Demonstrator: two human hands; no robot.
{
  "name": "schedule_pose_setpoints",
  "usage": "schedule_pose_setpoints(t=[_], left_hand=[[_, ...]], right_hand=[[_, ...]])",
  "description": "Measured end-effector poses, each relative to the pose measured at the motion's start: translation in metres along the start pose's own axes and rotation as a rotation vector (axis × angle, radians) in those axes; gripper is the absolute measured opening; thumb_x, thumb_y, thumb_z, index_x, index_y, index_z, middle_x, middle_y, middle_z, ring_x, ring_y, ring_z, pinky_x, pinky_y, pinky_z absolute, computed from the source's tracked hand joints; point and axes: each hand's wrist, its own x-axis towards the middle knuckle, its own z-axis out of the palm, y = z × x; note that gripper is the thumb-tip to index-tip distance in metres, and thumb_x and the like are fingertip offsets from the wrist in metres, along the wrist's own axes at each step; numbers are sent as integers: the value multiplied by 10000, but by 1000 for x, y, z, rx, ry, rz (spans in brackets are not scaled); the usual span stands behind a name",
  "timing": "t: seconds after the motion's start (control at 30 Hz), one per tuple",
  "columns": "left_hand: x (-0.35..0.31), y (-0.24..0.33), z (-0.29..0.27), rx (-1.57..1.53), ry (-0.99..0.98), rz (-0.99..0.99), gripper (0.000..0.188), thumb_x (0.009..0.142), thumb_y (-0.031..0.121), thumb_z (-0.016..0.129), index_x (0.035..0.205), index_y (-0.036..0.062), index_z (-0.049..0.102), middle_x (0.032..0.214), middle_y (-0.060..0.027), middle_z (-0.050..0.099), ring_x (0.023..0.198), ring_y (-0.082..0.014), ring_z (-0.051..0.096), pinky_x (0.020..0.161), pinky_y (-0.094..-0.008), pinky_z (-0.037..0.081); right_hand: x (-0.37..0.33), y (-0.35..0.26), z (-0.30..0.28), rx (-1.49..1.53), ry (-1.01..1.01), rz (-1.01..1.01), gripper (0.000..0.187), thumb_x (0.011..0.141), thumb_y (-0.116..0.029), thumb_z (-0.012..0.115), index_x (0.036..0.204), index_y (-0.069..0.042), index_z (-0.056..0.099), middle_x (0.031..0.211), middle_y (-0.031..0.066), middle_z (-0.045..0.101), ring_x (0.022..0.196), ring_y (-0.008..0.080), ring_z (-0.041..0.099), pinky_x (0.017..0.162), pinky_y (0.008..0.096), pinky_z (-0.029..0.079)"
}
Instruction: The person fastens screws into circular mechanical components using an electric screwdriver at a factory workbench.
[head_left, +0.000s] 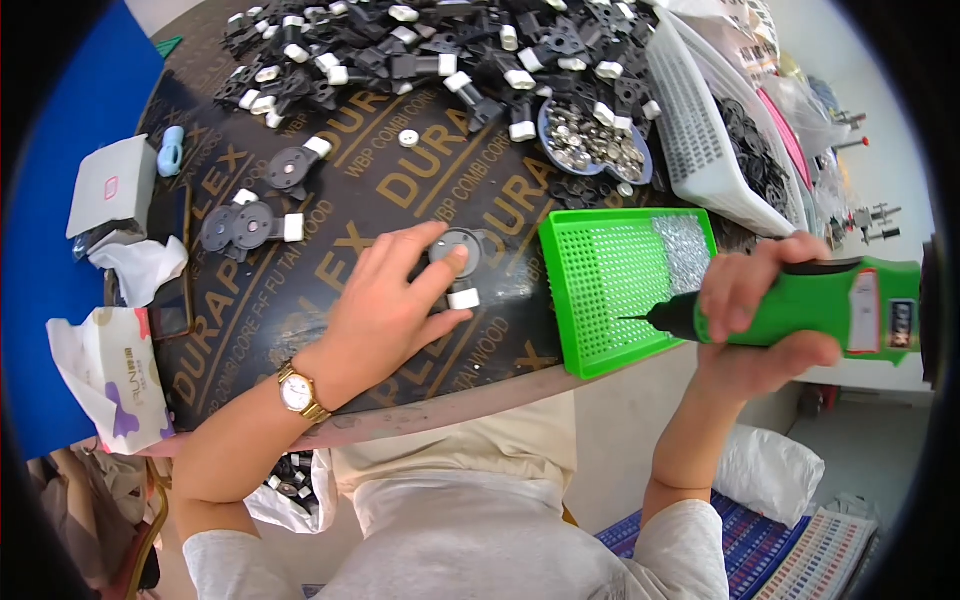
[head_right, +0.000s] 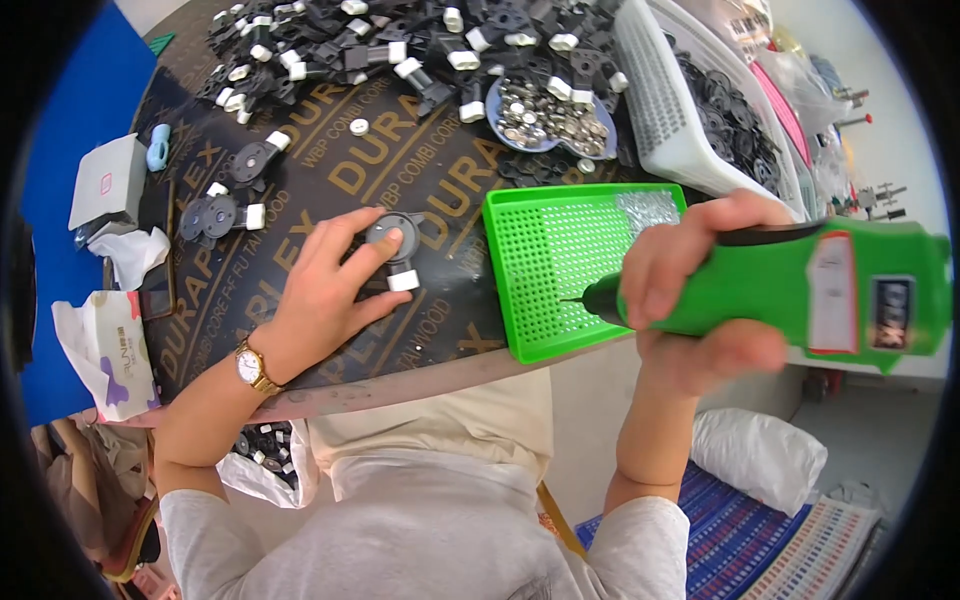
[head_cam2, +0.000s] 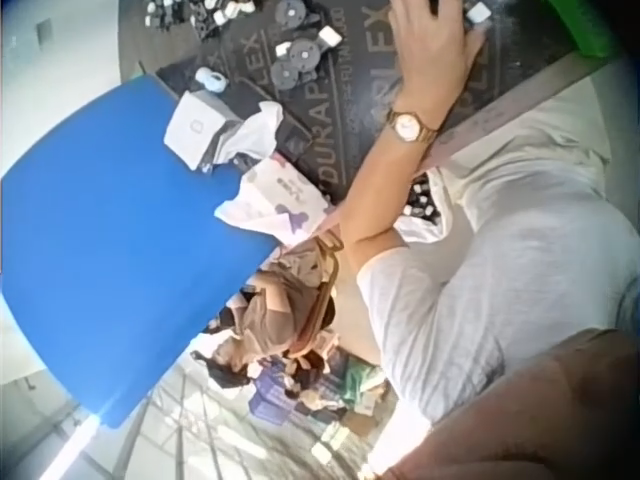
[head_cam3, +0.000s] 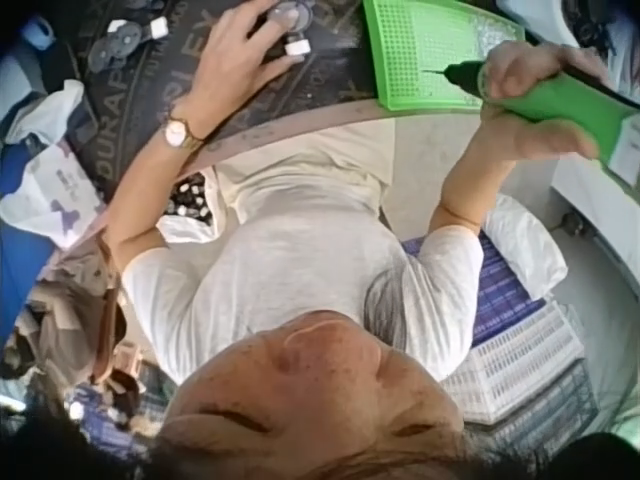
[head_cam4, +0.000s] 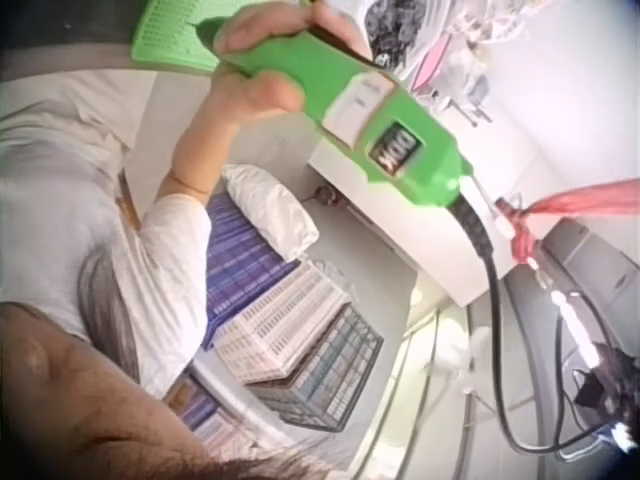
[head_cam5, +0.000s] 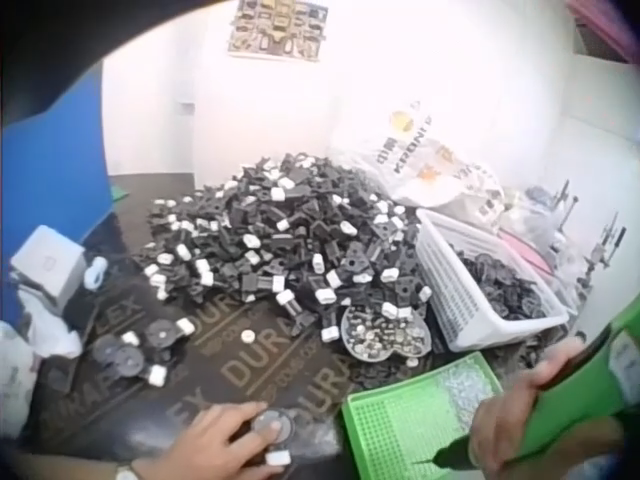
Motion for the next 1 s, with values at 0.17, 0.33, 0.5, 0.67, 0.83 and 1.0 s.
schedule_pose_setpoints(t=[0.17,0.33,0.5,0.67,0.83,1.0], left_hand=[[5,2,2,-34,18,25,498,649,167,751,1090,46,554,1156,-165,495,992,-310,511,826,-380,447],[0,-3,1,-62,33,26,549,631,157,769,1125,53,555,1165,-166,498,933,-323,526,789,-388,463],[2,-3,1,-47,36,32,510,616,155,747,1072,22,561,1152,-161,492,971,-295,515,799,-367,472],[1,-5,1,-80,49,34,538,633,170,758,1117,46,559,1176,-175,492,923,-319,529,777,-387,472],[0,-4,2,-82,33,13,512,619,156,752,1077,37,555,1147,-162,481,945,-308,512,778,-376,470],[-1,-6,2,-88,35,15,510,609,137,752,1060,39,535,1112,-146,468,948,-296,495,770,-368,469]], right_hand=[[33,27,46,227,-122,-107,793,771,-695,478,1165,-8,438,611,1,429,451,94,390,456,250,338],[41,55,96,-120,-67,56,790,740,-695,505,1129,-12,425,616,29,463,444,117,414,424,243,357],[41,62,102,-127,-66,67,779,733,-701,505,1096,-17,418,594,22,452,433,104,409,405,235,348],[41,63,103,-139,-144,75,774,732,-687,531,1093,-11,419,590,20,448,433,102,411,390,225,337],[44,69,106,-184,-188,86,747,734,-644,592,1067,2,419,597,29,459,463,102,419,402,227,341],[45,81,108,-60,-296,72,549,780,-415,693,1032,0,436,598,37,456,484,113,422,429,236,342]])
